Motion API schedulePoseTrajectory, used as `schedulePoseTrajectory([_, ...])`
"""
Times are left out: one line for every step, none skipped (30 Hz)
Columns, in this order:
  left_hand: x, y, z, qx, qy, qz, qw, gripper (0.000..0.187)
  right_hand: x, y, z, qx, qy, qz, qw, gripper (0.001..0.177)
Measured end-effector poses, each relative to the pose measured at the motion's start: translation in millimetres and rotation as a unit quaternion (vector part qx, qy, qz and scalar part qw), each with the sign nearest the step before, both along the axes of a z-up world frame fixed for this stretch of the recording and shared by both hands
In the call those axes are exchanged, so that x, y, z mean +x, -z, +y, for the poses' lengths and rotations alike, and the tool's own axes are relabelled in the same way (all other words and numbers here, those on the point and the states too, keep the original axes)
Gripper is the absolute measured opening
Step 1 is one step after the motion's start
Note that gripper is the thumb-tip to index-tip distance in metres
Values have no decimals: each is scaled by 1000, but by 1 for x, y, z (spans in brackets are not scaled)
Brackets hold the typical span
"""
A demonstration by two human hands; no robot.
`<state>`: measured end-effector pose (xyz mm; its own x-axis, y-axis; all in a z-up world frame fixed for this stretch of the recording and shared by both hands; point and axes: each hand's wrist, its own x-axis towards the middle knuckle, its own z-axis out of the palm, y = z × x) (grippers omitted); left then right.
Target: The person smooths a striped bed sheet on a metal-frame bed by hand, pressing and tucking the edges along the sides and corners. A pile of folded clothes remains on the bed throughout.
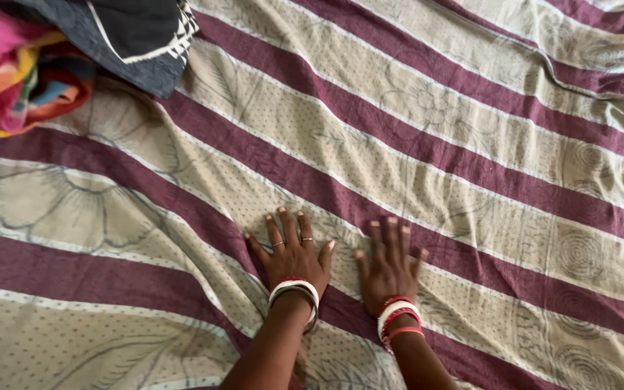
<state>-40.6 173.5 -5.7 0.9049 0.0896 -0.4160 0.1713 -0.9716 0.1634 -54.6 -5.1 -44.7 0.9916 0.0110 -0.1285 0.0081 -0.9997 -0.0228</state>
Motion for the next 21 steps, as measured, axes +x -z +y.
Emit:
schedulePoseTrajectory([2,-5,5,8,23,18,1000,76,1,0,-3,5,59,4,998,72])
schedulePoseTrajectory([2,-11,11,12,45,14,999,73,-2,0,-3,9,120,12,993,72])
schedulePoseTrajectory([3,-16,18,16,66,11,998,69,-5,1,-1,13,180,19,983,72])
schedulePoseTrajectory([4,-20,25,21,86,4,996,66,-5,4,4,13,199,19,980,73])
schedulePoseTrajectory([4,-24,32,19,101,3,995,63,-5,7,11,14,217,18,976,74])
schedulePoseTrajectory([6,-26,39,15,115,0,993,60,-3,9,17,13,237,17,971,75])
schedulePoseTrajectory([7,-29,46,11,130,-3,991,57,-3,10,24,10,235,24,972,76])
schedulePoseTrajectory([7,-31,52,6,134,-5,991,55,-3,11,31,7,232,32,972,78])
schedulePoseTrajectory([7,-33,57,1,139,-8,990,52,-5,11,39,3,229,39,973,80])
schedulePoseTrajectory([6,-35,65,-3,140,-10,990,50,-9,9,49,0,211,48,976,82])
schedulePoseTrajectory([3,-36,72,-8,142,-17,990,50,-14,7,60,-3,194,57,979,83])
schedulePoseTrajectory([-1,-38,81,-11,143,-23,989,49,-17,3,72,-4,175,65,982,85])
schedulePoseTrajectory([-6,-39,90,-14,145,-30,989,49,-21,-2,83,-6,156,77,985,85])
schedulePoseTrajectory([-10,-40,99,-17,142,-45,989,51,-26,-8,93,-7,136,89,987,85])
schedulePoseTrajectory([-13,-39,108,-20,140,-60,988,54,-29,-13,102,-8,115,102,988,84])
schedulePoseTrajectory([-19,-37,115,-25,136,-72,988,57,-32,-19,110,-2,92,115,989,83])
schedulePoseTrajectory([-25,-34,124,-22,125,-72,989,57,-35,-23,115,4,69,129,989,81])
schedulePoseTrajectory([-31,-30,131,-23,115,-71,991,58,-39,-28,119,6,48,143,988,79])
schedulePoseTrajectory([-38,-26,138,-24,105,-70,992,59,-44,-33,121,24,32,147,988,78])
schedulePoseTrajectory([-44,-22,144,-30,91,-94,991,57,-47,-36,123,42,19,147,988,77])
schedulePoseTrajectory([-50,-18,150,-35,78,-118,989,55,-51,-38,124,60,5,147,987,76])
